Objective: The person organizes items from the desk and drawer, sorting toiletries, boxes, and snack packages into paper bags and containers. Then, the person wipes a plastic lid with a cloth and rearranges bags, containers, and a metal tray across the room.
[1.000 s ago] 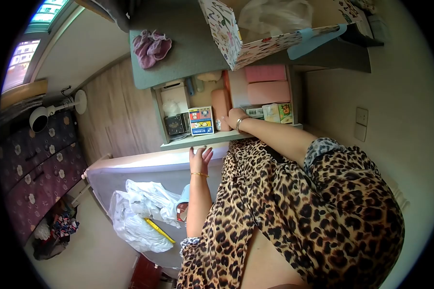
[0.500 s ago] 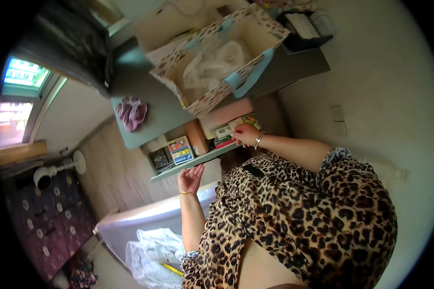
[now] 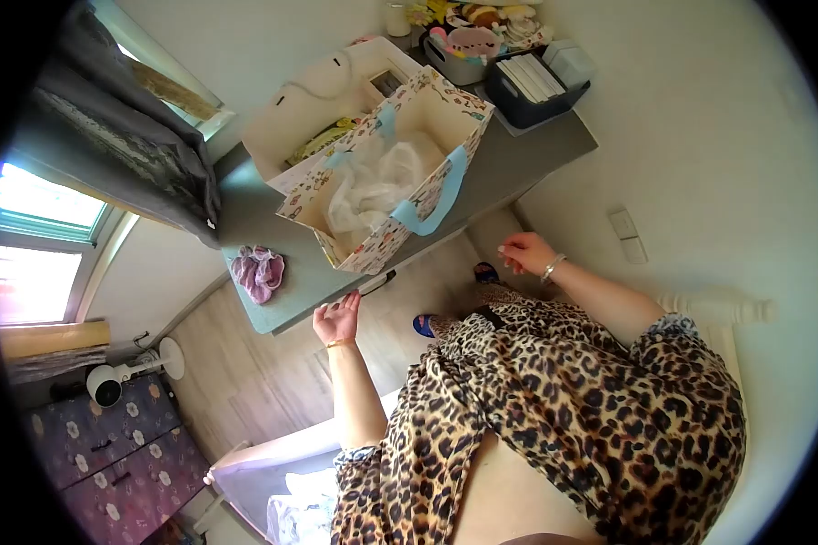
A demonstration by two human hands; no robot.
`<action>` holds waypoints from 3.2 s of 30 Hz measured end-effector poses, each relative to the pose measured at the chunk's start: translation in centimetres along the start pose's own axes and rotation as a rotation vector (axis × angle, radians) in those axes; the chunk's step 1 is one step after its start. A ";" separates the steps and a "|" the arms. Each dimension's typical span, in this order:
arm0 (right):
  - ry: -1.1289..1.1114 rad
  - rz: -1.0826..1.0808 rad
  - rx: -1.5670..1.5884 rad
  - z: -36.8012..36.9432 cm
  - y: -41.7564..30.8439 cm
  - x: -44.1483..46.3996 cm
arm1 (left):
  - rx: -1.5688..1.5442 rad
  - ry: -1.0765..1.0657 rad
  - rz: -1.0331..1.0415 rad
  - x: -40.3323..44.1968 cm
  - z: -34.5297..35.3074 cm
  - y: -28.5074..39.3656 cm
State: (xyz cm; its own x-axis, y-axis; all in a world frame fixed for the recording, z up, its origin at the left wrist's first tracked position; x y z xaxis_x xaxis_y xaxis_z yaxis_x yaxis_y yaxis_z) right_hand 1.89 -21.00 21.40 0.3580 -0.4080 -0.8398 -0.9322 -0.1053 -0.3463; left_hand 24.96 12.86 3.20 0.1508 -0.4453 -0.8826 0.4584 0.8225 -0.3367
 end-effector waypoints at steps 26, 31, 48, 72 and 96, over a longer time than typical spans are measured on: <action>0.524 -0.846 -0.199 -16.9 -21.0 5.1 | 0.426 0.246 0.477 -6.5 0.5 -0.3; 0.318 -0.847 -0.676 -15.6 -26.2 12.4 | 0.762 0.078 0.740 -15.2 6.0 -7.8; 0.412 -0.857 -0.574 -13.3 -28.4 28.9 | 2.939 0.268 0.792 -10.0 28.5 -18.7; 0.111 -0.723 -1.029 -13.0 -23.4 24.7 | 2.640 0.450 1.117 -9.8 28.7 -14.2; 0.638 -0.446 -0.994 -21.7 -31.4 34.6 | 2.594 0.380 1.115 -9.7 28.3 -15.0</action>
State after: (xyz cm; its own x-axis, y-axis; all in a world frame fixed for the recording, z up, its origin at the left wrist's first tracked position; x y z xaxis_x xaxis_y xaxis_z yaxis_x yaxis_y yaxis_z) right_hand 42.37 -51.46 12.31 0.8203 -0.4960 -0.2846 -0.4733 -0.8682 0.1489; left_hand 41.45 -5.14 26.11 0.8382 -0.2414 -0.4891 -0.0848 -0.9435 0.3204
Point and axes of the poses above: each hand's wrist, its own x-axis towards the middle knuckle, its own z-axis out of the palm, y = z × x, the point moved 3 cm from there along x, towards the middle knuckle, and after that the axes turned 15 degrees about -x, right-handed, at the moved point
